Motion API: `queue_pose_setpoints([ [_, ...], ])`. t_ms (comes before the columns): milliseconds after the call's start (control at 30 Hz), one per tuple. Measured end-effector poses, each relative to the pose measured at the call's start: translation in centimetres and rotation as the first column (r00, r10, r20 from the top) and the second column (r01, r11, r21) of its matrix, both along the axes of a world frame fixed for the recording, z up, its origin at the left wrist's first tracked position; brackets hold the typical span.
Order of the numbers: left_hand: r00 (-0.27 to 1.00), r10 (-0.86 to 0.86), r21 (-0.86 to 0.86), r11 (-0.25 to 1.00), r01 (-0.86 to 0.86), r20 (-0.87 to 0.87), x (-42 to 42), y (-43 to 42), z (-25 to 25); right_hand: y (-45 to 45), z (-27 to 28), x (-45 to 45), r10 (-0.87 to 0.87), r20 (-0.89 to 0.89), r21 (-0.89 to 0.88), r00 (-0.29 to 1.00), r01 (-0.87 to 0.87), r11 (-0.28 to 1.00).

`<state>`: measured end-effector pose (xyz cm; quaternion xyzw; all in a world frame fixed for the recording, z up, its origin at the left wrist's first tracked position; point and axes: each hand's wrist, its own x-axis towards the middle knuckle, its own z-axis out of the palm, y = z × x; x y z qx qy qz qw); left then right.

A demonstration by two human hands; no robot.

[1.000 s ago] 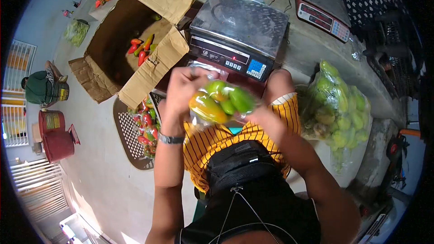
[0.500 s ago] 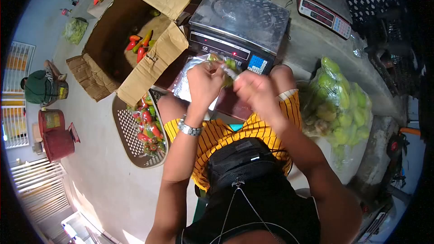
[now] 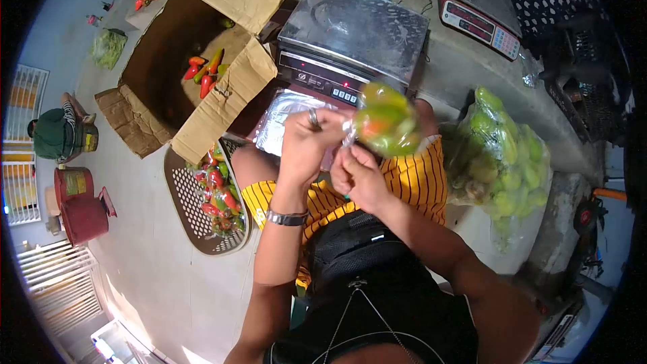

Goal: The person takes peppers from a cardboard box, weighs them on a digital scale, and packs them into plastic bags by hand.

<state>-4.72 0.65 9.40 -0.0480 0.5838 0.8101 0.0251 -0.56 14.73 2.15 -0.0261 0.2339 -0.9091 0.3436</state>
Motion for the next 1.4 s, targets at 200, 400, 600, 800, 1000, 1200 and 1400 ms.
queue_pose_setpoints([
  [200,0.988,-0.019,-0.262,0.963,0.060,0.155,-0.4,-4.3,-3.6,4.4,4.4,-6.3,0.293,-0.617,0.747,0.731,0.425,0.512],
  [400,0.969,0.246,0.139,0.959,-0.246,0.012,1.4,-0.2,-0.1,-1.3,5.1,-0.6,-0.141,-0.369,0.476,0.919,0.317,0.820],
  [600,0.955,-0.254,0.086,0.959,0.269,-0.152,1.0,-5.3,-3.2,2.6,4.3,-3.6,0.069,-0.502,0.650,0.862,0.323,0.688],
  [800,0.987,-0.158,-0.373,0.917,0.140,-0.017,1.3,-3.2,-0.9,2.7,5.8,-6.0,0.201,-0.871,0.490,0.449,0.751,0.444],
  [1000,0.959,-0.215,-0.554,0.829,0.080,-0.183,1.6,-1.8,-2.0,2.4,6.6,-5.9,0.230,-0.870,0.493,0.436,0.768,0.409],
  [1200,0.978,-0.135,-0.510,0.860,0.037,-0.156,2.2,-1.6,-3.3,2.3,6.8,-6.0,0.208,-0.869,0.493,0.448,0.762,0.419],
  [1400,0.989,0.105,0.287,0.949,-0.131,0.104,2.2,0.1,-4.8,2.2,7.9,-6.1,0.242,-0.844,0.535,0.480,0.786,0.309],
])
